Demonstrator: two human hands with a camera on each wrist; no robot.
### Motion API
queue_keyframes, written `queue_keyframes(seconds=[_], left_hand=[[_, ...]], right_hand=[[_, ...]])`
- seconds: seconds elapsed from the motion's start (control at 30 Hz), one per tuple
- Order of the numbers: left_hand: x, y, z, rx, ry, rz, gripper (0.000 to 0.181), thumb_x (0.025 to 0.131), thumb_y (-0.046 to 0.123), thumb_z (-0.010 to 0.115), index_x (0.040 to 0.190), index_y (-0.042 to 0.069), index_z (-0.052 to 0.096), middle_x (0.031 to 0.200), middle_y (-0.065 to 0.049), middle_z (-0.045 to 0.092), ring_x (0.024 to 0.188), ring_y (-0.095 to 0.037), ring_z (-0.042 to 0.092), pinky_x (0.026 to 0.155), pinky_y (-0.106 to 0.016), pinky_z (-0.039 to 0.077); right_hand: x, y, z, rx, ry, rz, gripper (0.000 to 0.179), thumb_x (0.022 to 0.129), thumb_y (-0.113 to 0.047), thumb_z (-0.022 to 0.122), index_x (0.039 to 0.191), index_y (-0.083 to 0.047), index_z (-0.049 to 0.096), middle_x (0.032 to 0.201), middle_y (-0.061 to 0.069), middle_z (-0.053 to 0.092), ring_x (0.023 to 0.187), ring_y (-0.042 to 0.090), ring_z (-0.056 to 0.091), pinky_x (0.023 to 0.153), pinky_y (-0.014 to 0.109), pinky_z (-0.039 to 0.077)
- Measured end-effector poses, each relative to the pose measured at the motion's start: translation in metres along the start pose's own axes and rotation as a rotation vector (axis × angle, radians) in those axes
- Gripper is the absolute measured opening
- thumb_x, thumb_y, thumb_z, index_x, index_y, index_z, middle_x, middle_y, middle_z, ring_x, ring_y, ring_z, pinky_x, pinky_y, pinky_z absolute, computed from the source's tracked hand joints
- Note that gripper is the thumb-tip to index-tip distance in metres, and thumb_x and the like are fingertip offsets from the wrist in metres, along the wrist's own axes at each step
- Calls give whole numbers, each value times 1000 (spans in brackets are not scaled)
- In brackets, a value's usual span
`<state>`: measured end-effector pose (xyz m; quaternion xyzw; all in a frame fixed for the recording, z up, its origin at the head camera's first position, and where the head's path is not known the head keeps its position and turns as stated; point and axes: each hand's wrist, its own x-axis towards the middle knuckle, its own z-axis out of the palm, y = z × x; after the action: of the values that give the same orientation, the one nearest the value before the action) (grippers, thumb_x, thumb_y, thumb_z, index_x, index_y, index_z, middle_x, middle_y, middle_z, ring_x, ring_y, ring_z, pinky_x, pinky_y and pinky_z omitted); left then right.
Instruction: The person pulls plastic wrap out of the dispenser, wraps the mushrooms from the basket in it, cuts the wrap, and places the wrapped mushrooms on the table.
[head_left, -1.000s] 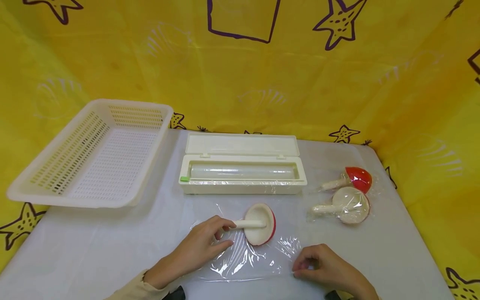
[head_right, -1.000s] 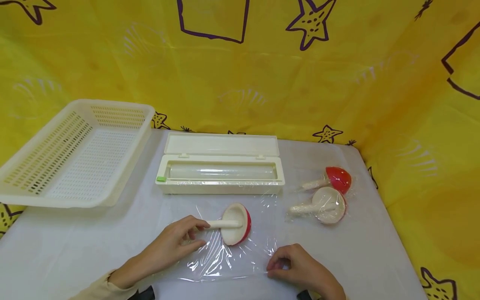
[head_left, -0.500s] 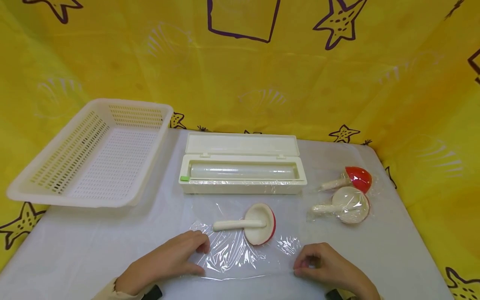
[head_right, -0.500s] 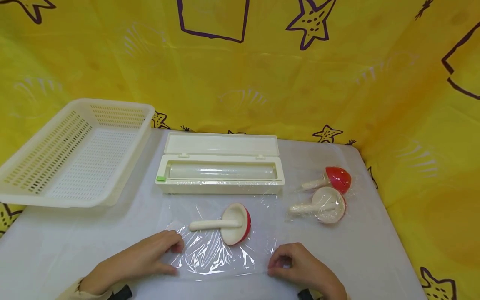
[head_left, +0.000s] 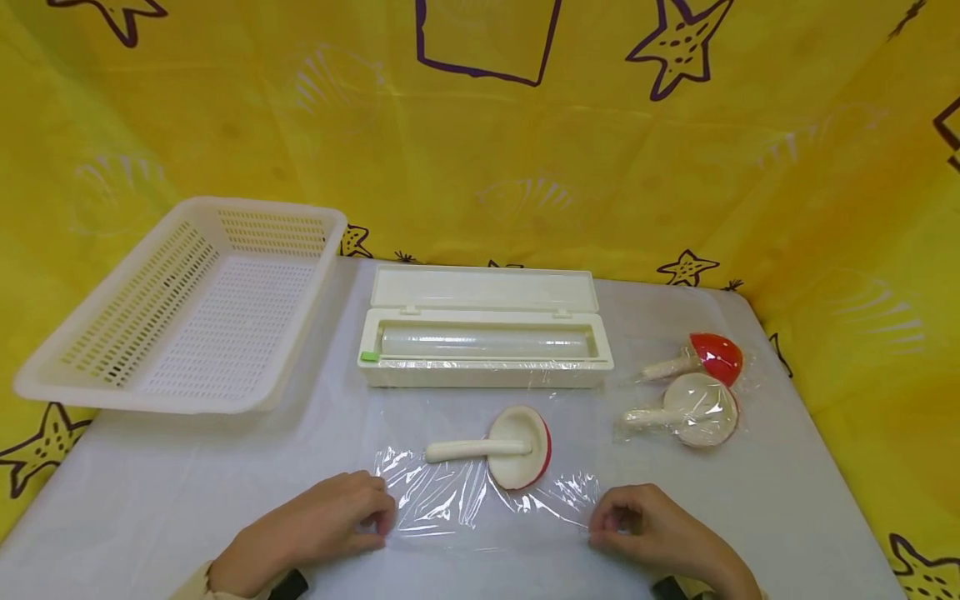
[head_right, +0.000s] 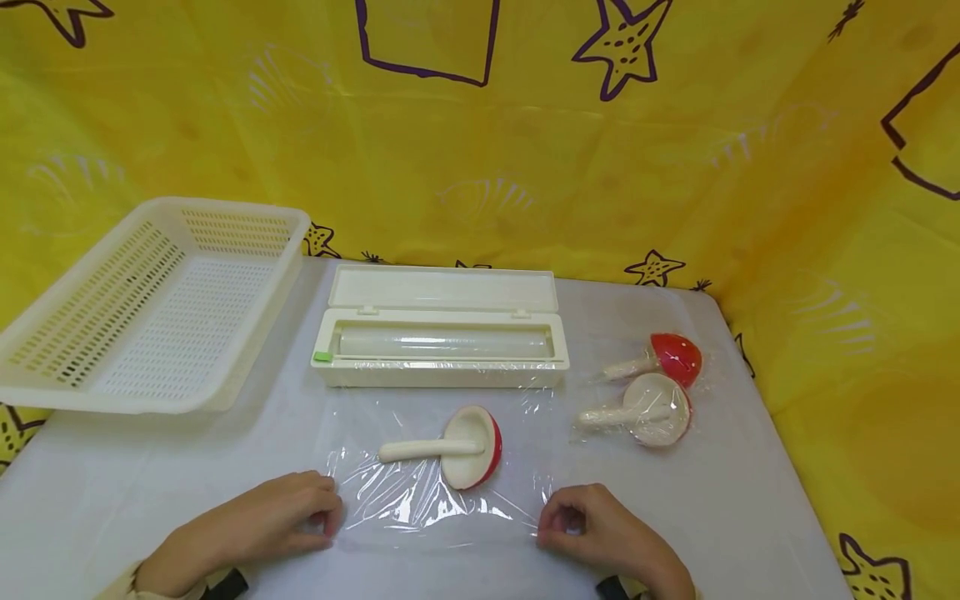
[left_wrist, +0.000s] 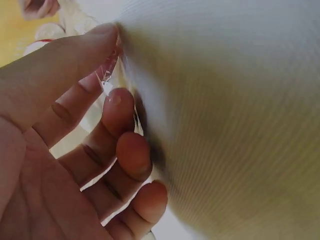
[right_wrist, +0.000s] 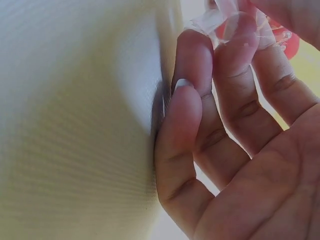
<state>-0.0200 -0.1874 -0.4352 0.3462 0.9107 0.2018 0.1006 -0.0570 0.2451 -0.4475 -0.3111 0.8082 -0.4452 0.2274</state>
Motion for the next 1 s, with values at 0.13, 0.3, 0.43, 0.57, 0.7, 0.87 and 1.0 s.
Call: queue_keyframes(seconds=[0.13, 0.3, 0.43, 0.57, 0.7, 0.87, 1.0], left_hand=[[0, -1, -4, -6, 58, 51, 21, 80, 15, 76, 74, 29, 63, 73, 23, 48, 72, 7, 41, 67, -16, 39], [-1, 0, -15, -63, 125, 32, 17, 87, 15, 72, 82, 30, 64, 77, 24, 49, 73, 8, 43, 66, -15, 41], [0, 1, -22, -84, 187, 13, 15, 90, 18, 71, 86, 30, 64, 74, 23, 45, 72, 8, 40, 64, -14, 38], [3, 2, -27, -144, 229, -39, 12, 92, 20, 71, 88, 30, 65, 67, 22, 40, 65, 9, 36, 60, -14, 37], [7, 1, -29, -233, 285, -86, 7, 94, 19, 69, 92, 26, 66, 62, 22, 38, 57, 10, 33, 53, -13, 35], [13, -5, -29, -336, 353, -120, 4, 95, 15, 67, 94, 18, 64, 57, 19, 42, 52, 10, 33, 49, -13, 34], [18, -10, -29, -409, 384, -161, 4, 96, 12, 64, 94, 11, 62, 58, 8, 52, 52, 7, 38, 49, -15, 35]], right_hand=[[0, -2, -2, 20, 6, 7, 5, 90, -17, 73, 92, -20, 70, 80, -6, 66, 75, -2, 56, 64, 19, 50], [-1, -4, -5, 4, 40, -33, 8, 91, -14, 71, 94, -22, 69, 85, -10, 69, 78, 2, 60, 69, 21, 52], [1, -5, -7, -43, 104, -100, 13, 90, -9, 72, 93, -21, 69, 86, -10, 69, 78, 4, 61, 71, 22, 53], [3, -8, -11, -82, 191, -126, 13, 89, -9, 73, 93, -20, 69, 84, -7, 68, 77, 4, 60, 70, 21, 53], [7, -9, -14, -118, 286, -176, 21, 85, -3, 75, 94, -21, 68, 81, -7, 66, 75, 4, 59, 68, 20, 52], [14, -10, -17, -165, 399, -195, 33, 80, 3, 77, 92, -26, 67, 80, -15, 65, 71, 2, 58, 64, 20, 52], [21, -9, -21, -179, 448, -206, 34, 80, 6, 77, 92, -24, 67, 79, -15, 63, 69, 2, 56, 62, 19, 50]])
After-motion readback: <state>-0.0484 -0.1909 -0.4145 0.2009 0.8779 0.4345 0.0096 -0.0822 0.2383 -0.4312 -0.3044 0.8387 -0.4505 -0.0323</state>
